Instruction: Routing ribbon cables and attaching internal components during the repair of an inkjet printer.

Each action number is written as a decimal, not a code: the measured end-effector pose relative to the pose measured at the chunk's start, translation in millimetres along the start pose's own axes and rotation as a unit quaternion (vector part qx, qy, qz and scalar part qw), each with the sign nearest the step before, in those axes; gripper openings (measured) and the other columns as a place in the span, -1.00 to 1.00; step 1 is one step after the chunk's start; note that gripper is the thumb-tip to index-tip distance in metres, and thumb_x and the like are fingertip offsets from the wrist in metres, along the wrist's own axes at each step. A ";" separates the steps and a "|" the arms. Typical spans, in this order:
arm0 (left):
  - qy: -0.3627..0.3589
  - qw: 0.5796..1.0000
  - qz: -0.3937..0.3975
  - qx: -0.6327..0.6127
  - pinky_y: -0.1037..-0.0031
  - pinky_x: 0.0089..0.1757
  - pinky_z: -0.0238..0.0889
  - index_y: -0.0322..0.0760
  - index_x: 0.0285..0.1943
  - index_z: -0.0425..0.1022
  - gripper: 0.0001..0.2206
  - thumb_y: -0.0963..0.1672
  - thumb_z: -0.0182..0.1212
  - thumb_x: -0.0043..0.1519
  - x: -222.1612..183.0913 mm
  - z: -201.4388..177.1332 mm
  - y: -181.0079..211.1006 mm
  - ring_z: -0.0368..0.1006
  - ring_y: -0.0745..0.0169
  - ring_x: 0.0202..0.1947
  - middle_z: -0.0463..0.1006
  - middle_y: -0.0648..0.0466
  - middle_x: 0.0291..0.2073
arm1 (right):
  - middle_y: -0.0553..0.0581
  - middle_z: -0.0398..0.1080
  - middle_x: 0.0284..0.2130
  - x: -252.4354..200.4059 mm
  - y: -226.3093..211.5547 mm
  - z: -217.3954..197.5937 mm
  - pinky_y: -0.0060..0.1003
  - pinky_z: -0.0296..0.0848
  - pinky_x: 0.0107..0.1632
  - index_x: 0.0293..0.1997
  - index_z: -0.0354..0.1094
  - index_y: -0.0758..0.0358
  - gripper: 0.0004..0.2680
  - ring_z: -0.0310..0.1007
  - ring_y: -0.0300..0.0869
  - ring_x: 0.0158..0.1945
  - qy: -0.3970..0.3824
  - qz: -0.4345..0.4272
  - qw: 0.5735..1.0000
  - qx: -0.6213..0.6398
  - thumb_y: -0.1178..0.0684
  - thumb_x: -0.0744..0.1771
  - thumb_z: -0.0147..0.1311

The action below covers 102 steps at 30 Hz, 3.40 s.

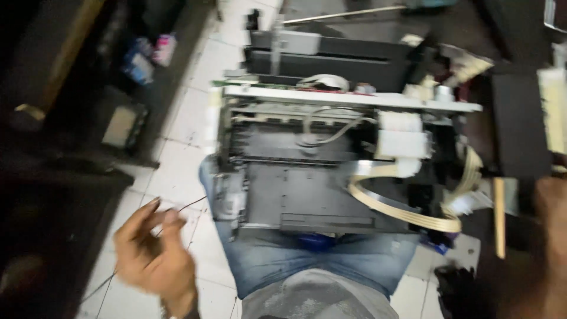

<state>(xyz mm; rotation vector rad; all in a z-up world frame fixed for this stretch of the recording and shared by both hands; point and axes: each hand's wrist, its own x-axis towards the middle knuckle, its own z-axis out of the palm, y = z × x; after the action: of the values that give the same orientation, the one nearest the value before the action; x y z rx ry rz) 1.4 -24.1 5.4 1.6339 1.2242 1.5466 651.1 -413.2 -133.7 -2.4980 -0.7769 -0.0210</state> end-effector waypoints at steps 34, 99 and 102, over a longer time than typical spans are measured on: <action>-0.594 0.535 0.489 0.349 0.26 -0.34 0.49 -0.22 0.47 0.23 -0.31 -0.21 0.11 0.02 74.6 155.3 58.0 0.52 0.05 -0.21 0.46 0.12 0.15 | 0.14 0.55 -0.28 -46.6 -353.7 -84.9 -0.08 0.61 -0.20 -0.03 0.45 0.24 -0.86 0.58 -0.02 -0.32 -0.187 -0.231 0.942 -0.155 0.07 0.35 0.16; -0.608 0.678 0.318 0.262 0.40 -0.22 0.50 -0.13 -0.17 0.51 -0.94 -0.14 0.13 0.33 86.3 161.4 56.7 0.60 0.13 -0.13 0.59 0.10 -0.35 | 0.07 0.59 -0.36 -34.1 -391.9 -52.2 0.13 0.57 -0.30 -0.16 0.56 -0.07 -0.81 0.63 0.14 -0.35 -0.224 -0.228 0.892 -0.320 -0.03 0.31 -0.06; -0.605 0.684 0.306 0.269 0.38 -0.28 0.49 -0.12 -0.19 0.53 -0.89 -0.13 0.10 0.36 86.3 159.8 60.7 0.61 0.12 -0.21 0.60 0.11 -0.36 | 0.09 0.60 -0.23 -38.1 -400.6 -75.0 0.14 0.62 -0.20 0.02 0.54 -0.17 -0.77 0.65 0.18 -0.26 -0.237 -0.190 0.906 -0.296 0.02 0.34 -0.05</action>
<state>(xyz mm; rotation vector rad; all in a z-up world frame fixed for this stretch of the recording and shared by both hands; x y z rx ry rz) 162.5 56.3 70.5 2.8607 0.3158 -0.0267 415.9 -188.7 115.1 -2.9002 -1.6686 0.2612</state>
